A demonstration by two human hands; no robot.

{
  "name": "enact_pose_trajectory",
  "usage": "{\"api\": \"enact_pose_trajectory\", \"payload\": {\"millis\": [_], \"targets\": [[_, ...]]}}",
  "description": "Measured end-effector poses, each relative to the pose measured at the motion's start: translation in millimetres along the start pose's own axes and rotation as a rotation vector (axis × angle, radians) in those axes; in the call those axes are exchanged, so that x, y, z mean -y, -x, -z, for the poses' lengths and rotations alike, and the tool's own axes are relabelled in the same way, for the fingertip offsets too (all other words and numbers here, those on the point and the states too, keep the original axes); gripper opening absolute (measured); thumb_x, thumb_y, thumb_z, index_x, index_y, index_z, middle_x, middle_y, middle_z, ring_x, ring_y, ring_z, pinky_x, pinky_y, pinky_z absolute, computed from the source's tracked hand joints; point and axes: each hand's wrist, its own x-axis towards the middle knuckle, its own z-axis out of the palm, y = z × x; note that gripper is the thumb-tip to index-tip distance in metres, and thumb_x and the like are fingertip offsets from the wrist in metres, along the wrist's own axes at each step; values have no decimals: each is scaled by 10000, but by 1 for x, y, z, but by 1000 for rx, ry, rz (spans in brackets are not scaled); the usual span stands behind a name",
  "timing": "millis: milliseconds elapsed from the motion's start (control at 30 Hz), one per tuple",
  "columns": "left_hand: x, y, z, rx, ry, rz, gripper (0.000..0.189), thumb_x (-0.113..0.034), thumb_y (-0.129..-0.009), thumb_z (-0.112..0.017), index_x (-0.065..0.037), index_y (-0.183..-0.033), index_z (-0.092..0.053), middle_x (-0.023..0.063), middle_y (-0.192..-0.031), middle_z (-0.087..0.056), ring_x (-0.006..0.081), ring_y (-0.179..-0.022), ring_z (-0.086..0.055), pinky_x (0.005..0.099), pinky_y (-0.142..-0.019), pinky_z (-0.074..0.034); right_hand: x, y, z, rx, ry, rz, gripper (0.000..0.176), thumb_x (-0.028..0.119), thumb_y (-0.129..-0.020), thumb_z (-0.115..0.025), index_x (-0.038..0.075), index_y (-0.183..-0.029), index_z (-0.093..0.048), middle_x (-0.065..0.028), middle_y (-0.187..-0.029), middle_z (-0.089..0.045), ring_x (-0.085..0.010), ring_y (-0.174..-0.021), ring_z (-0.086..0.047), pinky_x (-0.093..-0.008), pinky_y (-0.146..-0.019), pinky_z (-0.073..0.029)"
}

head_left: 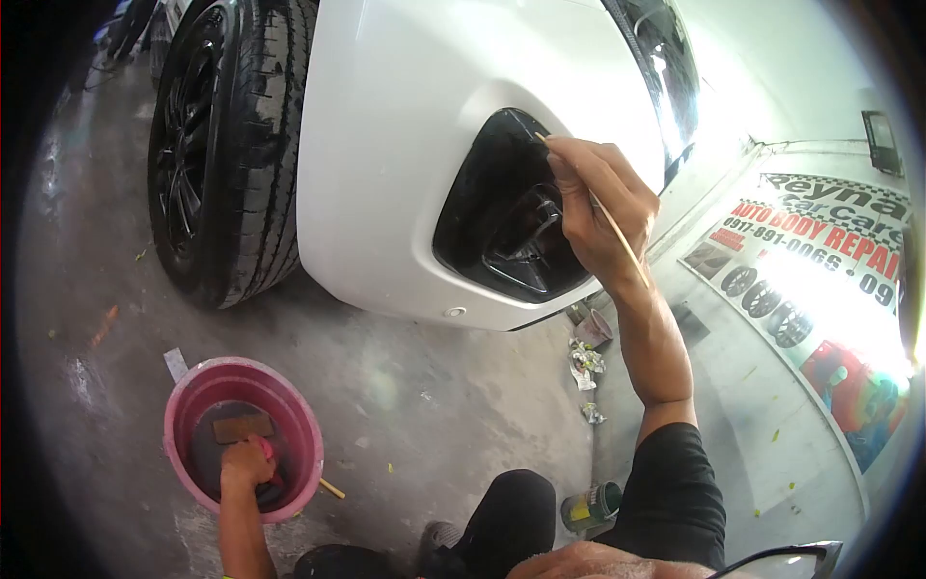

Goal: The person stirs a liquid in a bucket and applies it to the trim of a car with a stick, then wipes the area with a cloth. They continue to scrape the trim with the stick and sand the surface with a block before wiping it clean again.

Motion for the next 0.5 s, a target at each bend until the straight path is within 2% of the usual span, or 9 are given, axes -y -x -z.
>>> {"api": "enact_pose_trajectory", "payload": {"millis": [33, 100, 233, 300, 500], "targets": [[0, 0, 1, -17, 13, 11, 631, -419, -869, -664, 37, -1282, -527, 236, -1125, -705, 385, -1065, -687, 462, -936, -538, -2, -1, -1, -5, 3, -3, 97, 24, -924, -713, 7, -1015, -743, -128, -899, -737, -187, -778, -704, -284, -698, -549], [-4, 5, 8, -4, 23, 25, 626, -428, -868, -669, 35, -1269, -540, 236, -1128, -704, 387, -1068, -685, 458, -944, -535, -9, -6, -6, -57, 22, -106, 129, 31, -870, -736, 48, -996, -713, -128, -866, -713, -293, -769, -684, -372, -660, -549], [-1, 1, 7, 3, 56, 6, 623, -454, -860, -688, 33, -1230, -571, 239, -1132, -703, 390, -1077, -681, 453, -957, -531, -11, -15, -13, -1, -43, -221, 85, 59, -886, -732, 54, -968, -708, -128, -866, -711, -312, -789, -683, -387, -688, -548], [-1, -1, 7, 17, 53, 13, 625, -456, -858, -692, 32, -1228, -571, 240, -1134, -702, 390, -1081, -680, 452, -956, -532, -14, -18, -15, 15, -25, -50, 94, 51, -880, -735, 58, -972, -715, -123, -897, -719, -305, -785, -685, -388, -695, -550], [-5, 5, 9, 30, 39, 30, 626, -445, -859, -697, 32, -1241, -560, 238, -1142, -700, 381, -1087, -681, 451, -953, -536, -22, -18, -23, -16, -16, 47, 159, 24, -829, -760, 64, -980, -734, -93, -943, -737, -284, -832, -687, -355, -703, -563]]}}
